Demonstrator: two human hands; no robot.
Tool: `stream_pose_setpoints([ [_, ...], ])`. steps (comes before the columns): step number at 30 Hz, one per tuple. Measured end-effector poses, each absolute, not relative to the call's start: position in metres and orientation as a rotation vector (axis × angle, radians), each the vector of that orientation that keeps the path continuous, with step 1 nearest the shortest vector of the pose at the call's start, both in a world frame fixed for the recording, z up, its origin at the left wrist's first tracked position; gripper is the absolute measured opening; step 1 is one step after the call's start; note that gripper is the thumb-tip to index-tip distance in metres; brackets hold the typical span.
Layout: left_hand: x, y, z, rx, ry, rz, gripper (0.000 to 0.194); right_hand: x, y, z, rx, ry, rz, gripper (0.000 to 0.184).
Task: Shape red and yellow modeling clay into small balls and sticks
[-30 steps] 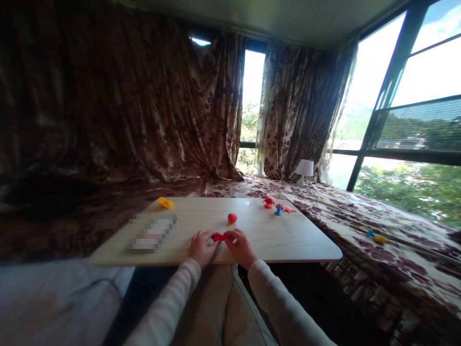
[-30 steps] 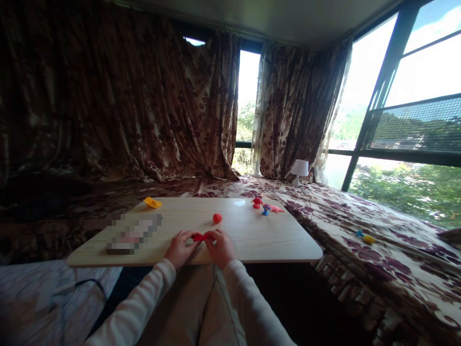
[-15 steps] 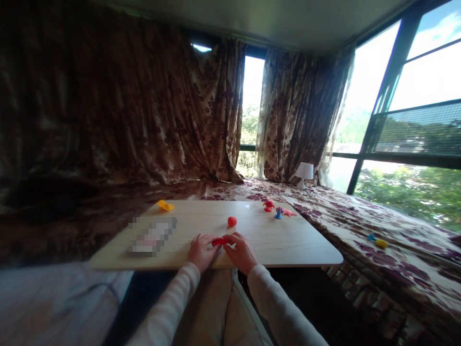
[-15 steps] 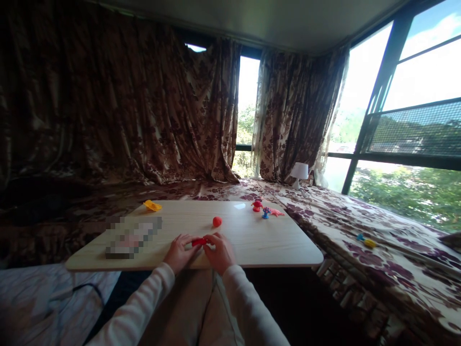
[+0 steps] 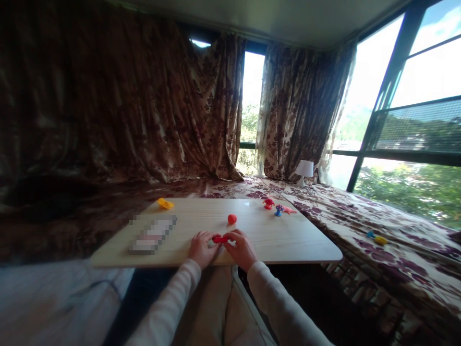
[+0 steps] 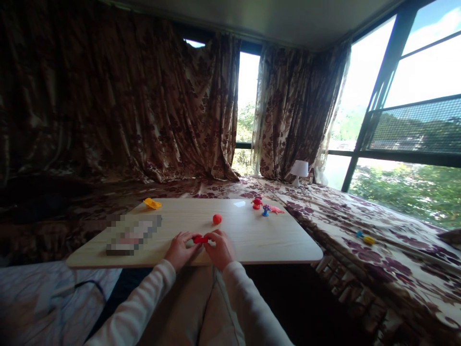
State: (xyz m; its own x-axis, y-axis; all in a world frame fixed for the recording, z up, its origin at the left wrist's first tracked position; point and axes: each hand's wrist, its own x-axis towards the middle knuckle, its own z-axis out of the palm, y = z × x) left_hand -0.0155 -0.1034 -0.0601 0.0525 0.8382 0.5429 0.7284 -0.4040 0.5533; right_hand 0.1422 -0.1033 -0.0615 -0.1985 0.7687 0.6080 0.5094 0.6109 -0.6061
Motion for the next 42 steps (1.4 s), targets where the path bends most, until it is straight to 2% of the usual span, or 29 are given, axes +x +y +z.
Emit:
stream_pose_setpoints([
  [7,-0.0169,-0.1023,-0.061,2.23,1.597,1.297,0.016,0.1426,-0.1013,-0.0637,-1.016,-1.865,0.308,0.022],
  [13,-0.0163,-0.1024,-0.0617,2.208,1.599,1.33,0.021,0.1435,-0.0999,-0.0659,-1.003,-1.848,0.289,0.015],
  [36,-0.0192,-0.0977,-0.0648,2.205,1.535,1.345,0.018,0.1434,-0.0988,-0.0669,-0.988,-1.816,0.302,0.016],
  [42,-0.0205,-0.0979,-0.0654,2.221,1.521,1.366,0.017,0.1432,-0.0978,-0.0681,-0.971,-1.845,0.308,0.024],
])
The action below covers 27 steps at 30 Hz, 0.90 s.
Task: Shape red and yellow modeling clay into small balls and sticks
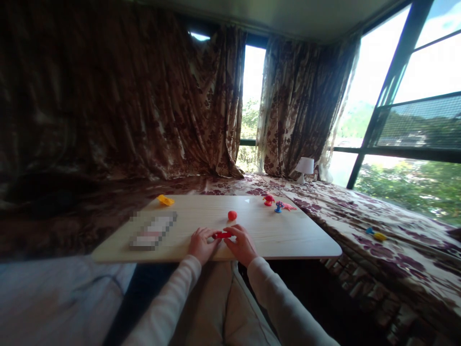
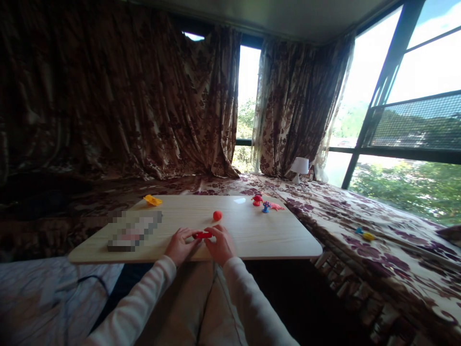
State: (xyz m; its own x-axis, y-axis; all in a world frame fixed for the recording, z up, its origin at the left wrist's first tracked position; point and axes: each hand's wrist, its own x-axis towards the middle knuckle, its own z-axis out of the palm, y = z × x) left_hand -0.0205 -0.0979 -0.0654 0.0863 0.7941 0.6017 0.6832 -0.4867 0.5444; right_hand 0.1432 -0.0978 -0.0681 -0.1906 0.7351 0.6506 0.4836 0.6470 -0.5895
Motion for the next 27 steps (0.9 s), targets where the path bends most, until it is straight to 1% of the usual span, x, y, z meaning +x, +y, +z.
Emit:
stream_pose_setpoints([
  [4,-0.0194,-0.0984,-0.065,2.231,1.509,1.371,0.016,0.1436,-0.0979,-0.0679,-0.982,-1.873,0.272,0.017],
  [9,-0.0182,-0.099,-0.0648,2.221,1.529,1.376,0.016,0.1437,-0.0991,-0.0664,-0.997,-1.88,0.251,0.019],
  [13,-0.0181,-0.1002,-0.0634,2.234,1.533,1.344,0.017,0.1438,-0.0987,-0.0671,-0.998,-1.896,0.234,0.015],
  [18,-0.0182,-0.1002,-0.0624,2.199,1.55,1.354,0.018,0.1442,-0.0969,-0.0687,-1.015,-1.862,0.207,0.022],
  [22,-0.0183,-0.0993,-0.0637,2.187,1.563,1.367,0.017,0.1443,-0.0974,-0.068,-1.01,-1.858,0.205,0.018],
  [27,-0.0187,-0.0993,-0.0641,2.185,1.58,1.366,0.017,0.1437,-0.0977,-0.0682,-1.025,-1.827,0.206,0.023],
])
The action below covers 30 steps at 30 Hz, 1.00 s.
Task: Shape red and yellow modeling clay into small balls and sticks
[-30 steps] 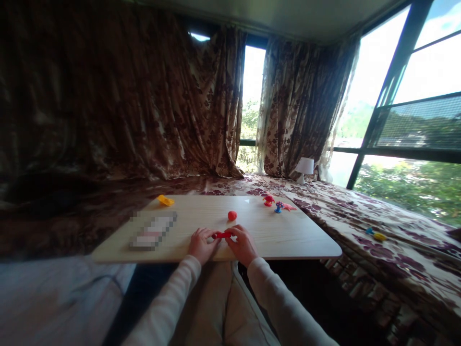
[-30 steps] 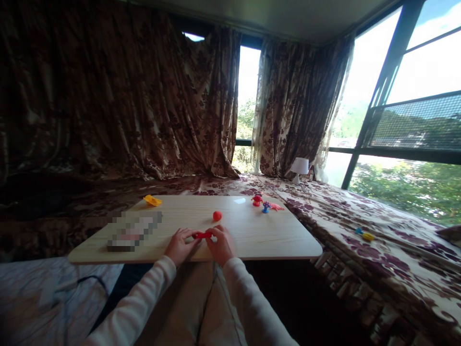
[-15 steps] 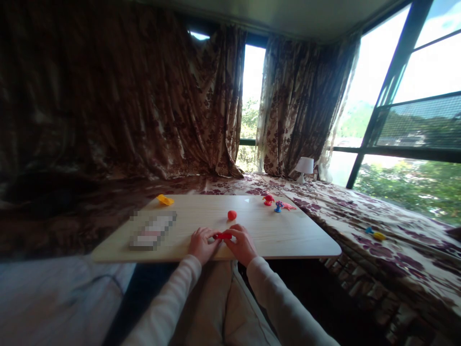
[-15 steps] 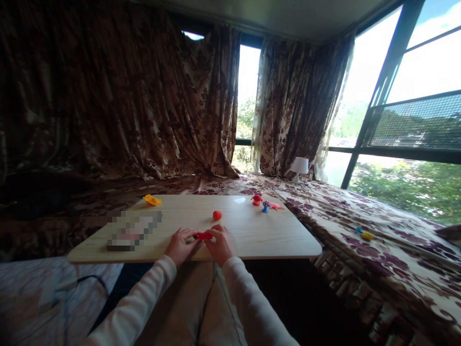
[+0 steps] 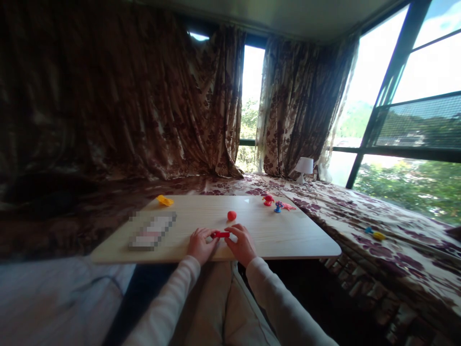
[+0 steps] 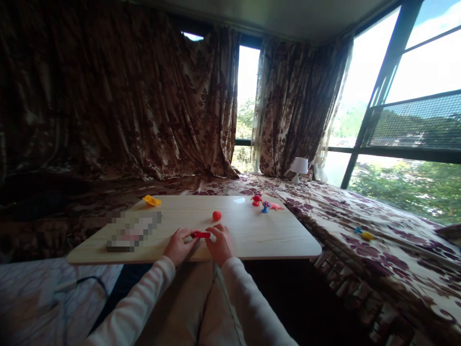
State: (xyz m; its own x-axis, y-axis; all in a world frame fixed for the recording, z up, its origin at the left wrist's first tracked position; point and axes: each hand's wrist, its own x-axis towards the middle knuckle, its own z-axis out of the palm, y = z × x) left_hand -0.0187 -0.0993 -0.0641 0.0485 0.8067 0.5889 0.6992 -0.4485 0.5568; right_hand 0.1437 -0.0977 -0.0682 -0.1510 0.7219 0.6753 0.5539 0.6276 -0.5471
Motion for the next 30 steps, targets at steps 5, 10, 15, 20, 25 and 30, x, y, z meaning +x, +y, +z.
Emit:
stream_pose_setpoints([
  [5,-0.0186,-0.0998,-0.063,2.178,1.594,1.359,0.017,0.1439,-0.096,-0.0701,-1.02,-1.817,0.202,0.019],
  [10,-0.0197,-0.0984,-0.0645,2.155,1.603,1.391,0.018,0.1445,-0.0948,-0.0713,-1.03,-1.796,0.213,0.023],
  [15,-0.0204,-0.097,-0.0665,2.147,1.609,1.394,0.019,0.1444,-0.0953,-0.0709,-1.039,-1.79,0.215,0.019],
  [20,-0.0208,-0.0953,-0.0684,2.138,1.593,1.42,0.019,0.1443,-0.0966,-0.0692,-1.025,-1.796,0.239,0.032],
  [25,-0.0206,-0.0956,-0.0681,2.136,1.592,1.413,0.019,0.1439,-0.0978,-0.0679,-1.025,-1.811,0.214,0.02],
  [30,-0.0209,-0.0962,-0.0678,2.121,1.589,1.416,0.025,0.1432,-0.0991,-0.0668,-1.05,-1.826,0.204,0.016],
])
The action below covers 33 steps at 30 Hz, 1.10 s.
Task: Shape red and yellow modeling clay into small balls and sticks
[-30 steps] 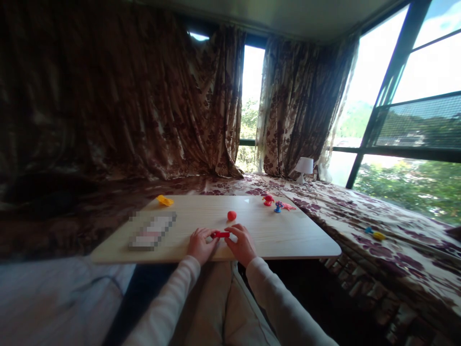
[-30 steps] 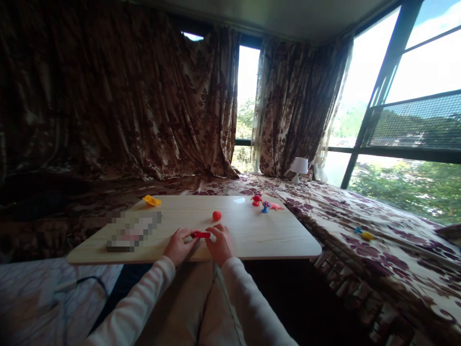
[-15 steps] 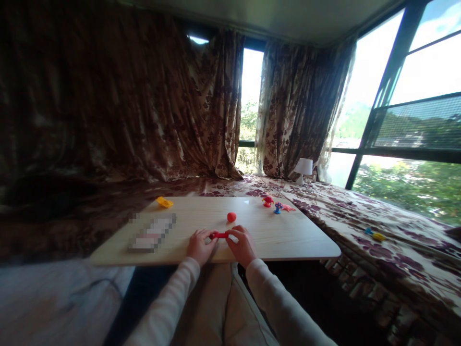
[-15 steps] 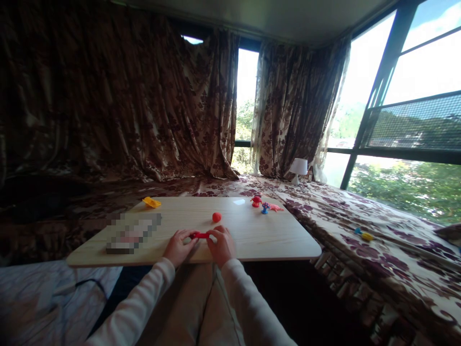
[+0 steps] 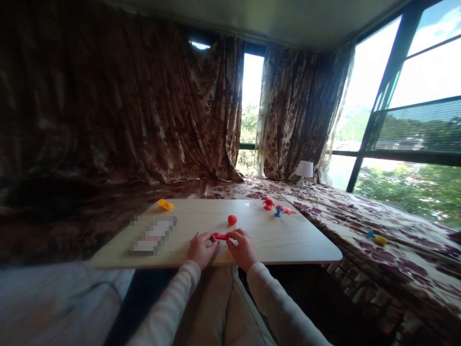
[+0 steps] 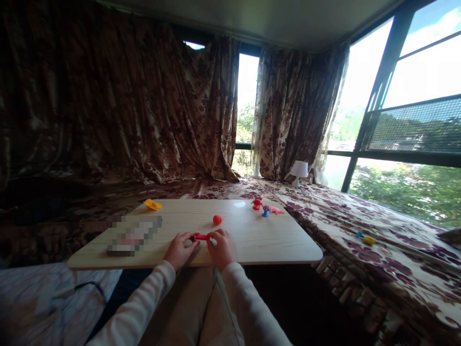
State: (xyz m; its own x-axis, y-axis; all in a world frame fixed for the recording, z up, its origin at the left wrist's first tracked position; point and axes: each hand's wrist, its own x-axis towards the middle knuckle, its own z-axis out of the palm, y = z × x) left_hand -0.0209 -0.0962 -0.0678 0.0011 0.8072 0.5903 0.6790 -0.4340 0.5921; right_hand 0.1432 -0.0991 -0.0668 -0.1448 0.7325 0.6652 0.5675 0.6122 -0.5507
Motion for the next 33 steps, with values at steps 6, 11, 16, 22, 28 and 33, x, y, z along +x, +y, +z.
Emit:
stream_pose_setpoints([
  [6,-0.0208,-0.0952,-0.0695,2.115,1.565,1.427,0.018,0.1422,-0.0992,-0.0674,-1.037,-1.829,0.181,0.016],
  [11,-0.0197,-0.0955,-0.0692,2.117,1.581,1.414,0.019,0.1415,-0.0996,-0.0678,-1.025,-1.85,0.162,0.019],
  [16,-0.0196,-0.0976,-0.0666,2.114,1.588,1.403,0.017,0.142,-0.1007,-0.0666,-1.019,-1.863,0.172,0.018],
  [22,-0.0195,-0.0983,-0.0659,2.096,1.591,1.396,0.017,0.1429,-0.1039,-0.064,-1.027,-1.861,0.202,0.015],
  [28,-0.0187,-0.0998,-0.0643,2.116,1.564,1.399,0.016,0.1424,-0.1028,-0.0667,-1.016,-1.879,0.218,0.017],
  [33,-0.0159,-0.1016,-0.0619,2.169,1.618,1.358,0.007,0.1423,-0.0994,-0.068,-1.013,-1.886,0.23,0.017],
])
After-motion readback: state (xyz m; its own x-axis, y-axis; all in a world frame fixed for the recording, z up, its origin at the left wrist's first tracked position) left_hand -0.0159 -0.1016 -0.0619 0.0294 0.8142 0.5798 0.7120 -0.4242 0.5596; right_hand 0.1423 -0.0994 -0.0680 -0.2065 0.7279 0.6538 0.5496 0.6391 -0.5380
